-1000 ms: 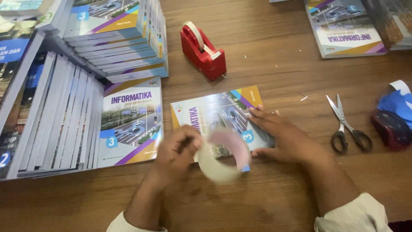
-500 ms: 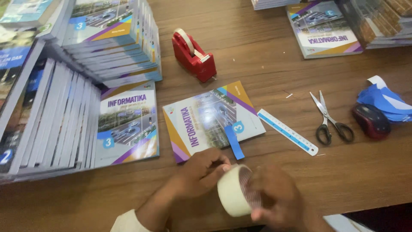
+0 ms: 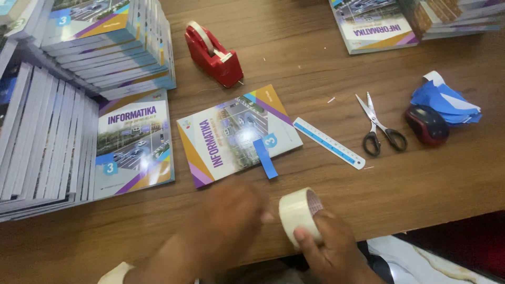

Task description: Cutting and applying blue labels to the covers of textbooks using scissors and tape.

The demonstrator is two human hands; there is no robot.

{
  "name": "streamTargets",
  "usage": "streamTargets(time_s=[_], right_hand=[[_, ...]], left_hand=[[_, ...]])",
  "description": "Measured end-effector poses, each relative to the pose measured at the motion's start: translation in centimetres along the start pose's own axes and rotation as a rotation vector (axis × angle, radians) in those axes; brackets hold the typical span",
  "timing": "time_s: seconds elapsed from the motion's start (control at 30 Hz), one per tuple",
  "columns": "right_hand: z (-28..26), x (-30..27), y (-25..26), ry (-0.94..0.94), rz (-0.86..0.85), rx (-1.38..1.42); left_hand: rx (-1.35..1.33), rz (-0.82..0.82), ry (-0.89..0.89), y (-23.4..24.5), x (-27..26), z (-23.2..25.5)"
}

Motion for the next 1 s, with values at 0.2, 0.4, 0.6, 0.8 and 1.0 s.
streamTargets(time_s=[0.2,0.4,0.6,0.8,1.0], right_hand=[[3.3,-0.2,1.0,-0.153,0.193,0.004],[-0.1,-1.0,-1.6,0.215,-0.102,0.06],[8.4,-5.8,-6.1,0.122,0.049,0.045],[10.5,-5.5,-9.4,0.092,-0.363,0.49],[23.4,-12.8,-15.8,-0.155,-0.435,0.301]], left_hand=[[0.149,0.064,-0.321,0.8,0.0,7.5],[-0.162,-0.082,0.164,1.8,0.3,0.3],[-0.311,-0.192,0.556,1.2,0.2,-6.5],[-0.606,-0.197,0.616,0.2,1.2,-9.3],[-0.506,-0.129,0.712,0.0,2.5,-14.1]])
Point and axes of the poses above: each hand's wrist, its own x-axis towards the middle knuckle, its own y-axis out of the back of the hand, z = x × y, the point moved 9 cm from there along x, towards the middle knuckle, and after that the axes turned 1 degree about -y, right-handed, at the moved point
